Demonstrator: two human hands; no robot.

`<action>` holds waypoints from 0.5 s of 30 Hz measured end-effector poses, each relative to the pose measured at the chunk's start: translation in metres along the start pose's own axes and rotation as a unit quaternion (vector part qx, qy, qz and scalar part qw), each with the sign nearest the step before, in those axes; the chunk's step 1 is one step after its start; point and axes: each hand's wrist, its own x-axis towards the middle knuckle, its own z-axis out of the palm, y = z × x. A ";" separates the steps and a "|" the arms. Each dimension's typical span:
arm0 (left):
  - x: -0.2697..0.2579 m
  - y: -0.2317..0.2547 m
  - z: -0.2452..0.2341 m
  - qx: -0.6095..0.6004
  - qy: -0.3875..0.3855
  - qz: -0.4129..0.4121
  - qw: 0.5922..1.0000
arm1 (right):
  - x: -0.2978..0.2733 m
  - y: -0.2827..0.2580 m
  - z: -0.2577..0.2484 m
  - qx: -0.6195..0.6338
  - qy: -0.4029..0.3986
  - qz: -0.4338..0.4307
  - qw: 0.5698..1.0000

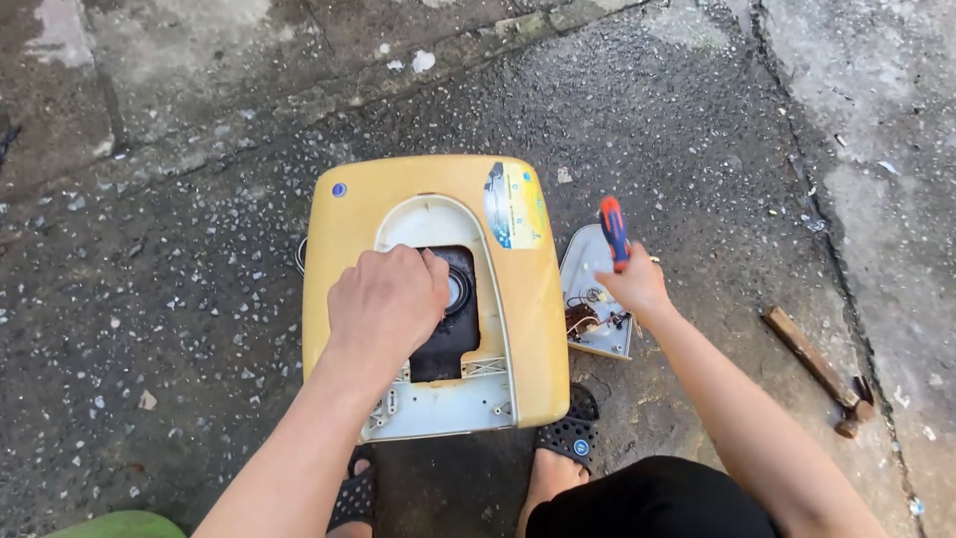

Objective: Using a screwdriver to disassemble and inspect the internal components of a yellow appliance, likely for cleaning or repair.

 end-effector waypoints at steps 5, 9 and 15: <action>-0.006 0.002 0.000 -0.003 0.013 -0.002 1.000 | 0.010 0.104 0.054 0.083 -0.023 0.154 0.984; -0.006 0.003 -0.002 -0.014 0.019 -0.010 1.000 | 0.004 0.109 0.065 0.180 0.006 0.184 0.966; -0.011 0.007 -0.001 -0.016 0.016 -0.020 1.000 | -0.034 0.081 0.041 0.256 -0.038 0.155 0.953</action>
